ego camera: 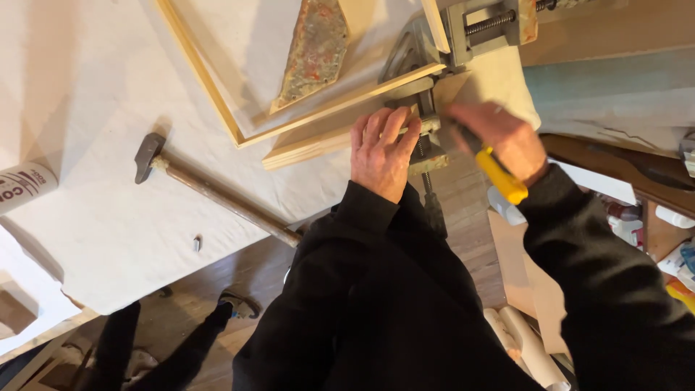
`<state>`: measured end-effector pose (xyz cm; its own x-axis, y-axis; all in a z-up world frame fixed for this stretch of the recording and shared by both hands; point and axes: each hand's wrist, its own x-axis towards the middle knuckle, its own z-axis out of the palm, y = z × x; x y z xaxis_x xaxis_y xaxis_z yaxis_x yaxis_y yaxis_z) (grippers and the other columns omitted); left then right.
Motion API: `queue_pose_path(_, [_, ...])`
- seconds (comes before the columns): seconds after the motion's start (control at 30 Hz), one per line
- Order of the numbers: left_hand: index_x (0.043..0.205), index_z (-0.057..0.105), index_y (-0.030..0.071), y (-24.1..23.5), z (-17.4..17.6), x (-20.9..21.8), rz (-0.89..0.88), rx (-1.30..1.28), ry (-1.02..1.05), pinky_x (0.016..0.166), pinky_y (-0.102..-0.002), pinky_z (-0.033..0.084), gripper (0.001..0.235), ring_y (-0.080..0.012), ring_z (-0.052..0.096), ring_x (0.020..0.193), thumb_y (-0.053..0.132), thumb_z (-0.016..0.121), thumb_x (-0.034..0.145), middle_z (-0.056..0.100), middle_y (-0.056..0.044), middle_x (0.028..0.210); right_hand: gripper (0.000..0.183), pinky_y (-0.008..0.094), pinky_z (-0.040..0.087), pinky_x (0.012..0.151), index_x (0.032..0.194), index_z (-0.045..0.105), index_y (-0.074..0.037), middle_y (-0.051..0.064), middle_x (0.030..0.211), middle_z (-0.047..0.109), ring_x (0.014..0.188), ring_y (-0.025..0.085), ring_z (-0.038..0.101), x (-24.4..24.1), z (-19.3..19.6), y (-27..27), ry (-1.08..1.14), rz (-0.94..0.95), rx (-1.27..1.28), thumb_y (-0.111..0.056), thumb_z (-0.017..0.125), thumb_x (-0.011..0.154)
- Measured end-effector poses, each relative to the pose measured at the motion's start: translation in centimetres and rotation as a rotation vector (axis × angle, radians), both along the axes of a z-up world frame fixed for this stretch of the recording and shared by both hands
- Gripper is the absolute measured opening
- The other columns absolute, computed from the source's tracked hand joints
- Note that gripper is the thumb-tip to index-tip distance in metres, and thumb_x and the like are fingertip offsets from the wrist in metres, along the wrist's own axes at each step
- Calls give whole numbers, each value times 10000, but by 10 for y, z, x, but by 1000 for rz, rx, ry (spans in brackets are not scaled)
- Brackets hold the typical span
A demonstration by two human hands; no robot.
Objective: The person fits a wooden frame moulding piece against a corner clamp on the workbench, applies wood glue to the mitred joint, and tightens the corner clamp to hold the frame square. They then tap a fastener into the joint with a hammer and trim or adjust the joint with a utility knife while the clamped frame sits on the bench.
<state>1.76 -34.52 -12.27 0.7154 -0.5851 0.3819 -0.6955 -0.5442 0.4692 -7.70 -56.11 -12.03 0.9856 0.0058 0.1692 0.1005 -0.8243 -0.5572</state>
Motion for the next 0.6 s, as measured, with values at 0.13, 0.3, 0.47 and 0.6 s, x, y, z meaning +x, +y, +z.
queue_pose_path(0.13, [1012, 786, 148, 0, 1, 2, 1, 1, -2, 1023, -460, 514, 181, -225, 655, 1154, 36, 859, 892, 628, -20, 1180, 308, 477, 607, 940, 1412, 764, -59, 172, 1129, 767, 1057, 390, 741, 6, 15, -8, 32, -107, -11, -121, 771, 1111])
queue_pose_path(0.3, [1002, 765, 145, -2, 5, 3, 11, 11, 0, 1051, -470, 511, 216, -222, 642, 1133, -21, 835, 883, 605, -17, 1173, 317, 450, 599, 957, 1384, 767, -67, 149, 1153, 790, 1056, 358, 754, -7, -5, -14, 39, -22, 18, -135, 766, 1075])
queue_pose_path(0.47, [1003, 774, 162, -4, 11, 2, 33, 41, -18, 1073, -464, 502, 220, -202, 628, 1140, -12, 830, 881, 587, -7, 1179, 326, 485, 597, 960, 1384, 742, -58, 188, 1177, 782, 1086, 412, 744, -18, 19, -9, 136, 33, 103, -68, 720, 1058])
queue_pose_path(0.6, [1154, 742, 106, 9, 20, -2, -3, -28, 95, 1168, -542, 417, 397, -244, 654, 1179, 22, 891, 796, 635, -48, 1183, 321, 409, 639, 746, 1343, 682, 34, 238, 1076, 759, 925, 302, 765, -28, 56, 8, 275, -249, 748, -55, 699, 1035])
